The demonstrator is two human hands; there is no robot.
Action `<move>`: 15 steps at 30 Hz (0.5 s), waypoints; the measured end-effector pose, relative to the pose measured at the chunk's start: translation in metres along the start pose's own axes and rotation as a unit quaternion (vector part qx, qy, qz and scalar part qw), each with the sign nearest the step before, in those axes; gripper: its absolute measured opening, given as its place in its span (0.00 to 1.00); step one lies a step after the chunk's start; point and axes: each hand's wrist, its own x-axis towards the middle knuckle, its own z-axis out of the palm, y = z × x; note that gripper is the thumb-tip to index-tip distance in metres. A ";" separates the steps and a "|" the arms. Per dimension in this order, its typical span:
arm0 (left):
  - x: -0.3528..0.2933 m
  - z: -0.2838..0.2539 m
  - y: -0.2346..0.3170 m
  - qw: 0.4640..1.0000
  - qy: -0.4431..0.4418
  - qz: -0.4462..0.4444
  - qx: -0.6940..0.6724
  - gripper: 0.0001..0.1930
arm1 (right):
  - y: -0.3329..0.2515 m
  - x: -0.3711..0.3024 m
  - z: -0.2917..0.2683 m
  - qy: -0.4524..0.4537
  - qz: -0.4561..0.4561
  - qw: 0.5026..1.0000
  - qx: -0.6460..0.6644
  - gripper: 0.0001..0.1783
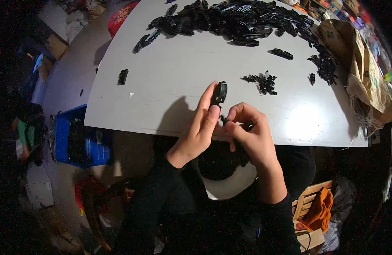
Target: Assembling small black mechanical components on a workbench.
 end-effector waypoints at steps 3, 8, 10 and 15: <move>0.001 -0.004 -0.002 0.984 -0.061 0.098 0.136 0.28 | 0.000 0.000 0.001 0.017 -0.037 0.997 -0.061 0.05; 0.000 -0.002 -0.001 0.991 -0.090 0.071 0.072 0.27 | -0.003 -0.001 0.000 0.037 -0.105 0.982 -0.149 0.06; -0.001 -0.003 0.001 0.990 -0.087 0.076 0.082 0.26 | -0.006 -0.001 0.003 0.064 -0.115 0.982 -0.137 0.06; -0.002 -0.007 0.012 0.988 -0.107 0.078 0.076 0.26 | -0.005 0.000 -0.004 0.019 0.035 0.999 0.014 0.08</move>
